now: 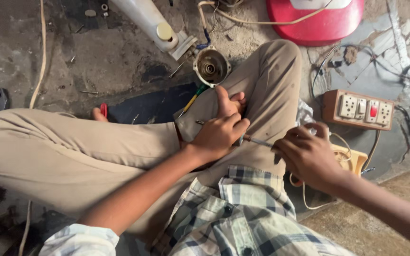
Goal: The person sits on the floor and repairs a small electrical motor component. They use a screwdriver to adjust internal parts and a plier to manipulate wires or small components within the motor housing.
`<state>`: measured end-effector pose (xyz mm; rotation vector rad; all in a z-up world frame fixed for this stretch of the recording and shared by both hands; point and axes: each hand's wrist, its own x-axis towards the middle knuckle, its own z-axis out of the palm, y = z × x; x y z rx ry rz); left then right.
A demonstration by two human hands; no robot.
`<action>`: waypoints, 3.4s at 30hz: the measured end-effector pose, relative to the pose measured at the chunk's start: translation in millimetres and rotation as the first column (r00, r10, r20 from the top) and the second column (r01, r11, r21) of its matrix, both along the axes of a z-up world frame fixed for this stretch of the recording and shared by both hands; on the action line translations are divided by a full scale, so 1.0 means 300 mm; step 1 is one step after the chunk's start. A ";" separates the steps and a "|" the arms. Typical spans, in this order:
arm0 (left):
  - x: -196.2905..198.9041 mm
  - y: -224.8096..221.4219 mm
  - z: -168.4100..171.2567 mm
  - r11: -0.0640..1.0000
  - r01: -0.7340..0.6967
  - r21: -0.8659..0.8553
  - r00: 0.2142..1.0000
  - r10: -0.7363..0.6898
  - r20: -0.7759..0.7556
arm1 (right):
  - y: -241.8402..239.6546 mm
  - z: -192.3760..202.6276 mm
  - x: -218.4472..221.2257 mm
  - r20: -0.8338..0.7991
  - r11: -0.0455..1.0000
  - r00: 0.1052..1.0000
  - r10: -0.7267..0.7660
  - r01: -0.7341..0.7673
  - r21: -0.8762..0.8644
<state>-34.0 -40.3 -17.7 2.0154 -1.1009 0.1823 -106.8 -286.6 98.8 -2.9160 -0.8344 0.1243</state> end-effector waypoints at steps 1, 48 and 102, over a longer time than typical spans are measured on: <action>0.006 0.000 -0.022 1.000 -0.006 -0.025 0.999 0.007 0.041 | 0.017 -0.020 -0.020 -0.076 0.995 0.993 -0.094 0.093 -0.022; 0.000 -0.026 0.018 1.000 0.021 0.006 0.984 -0.019 -0.175 | 0.016 -0.043 -0.025 0.047 0.992 0.998 -0.044 0.038 0.124; 0.015 -0.037 -0.140 0.999 -0.026 -0.035 0.989 0.031 0.145 | 0.094 -0.178 0.040 -0.001 0.997 1.000 0.025 -0.025 -0.079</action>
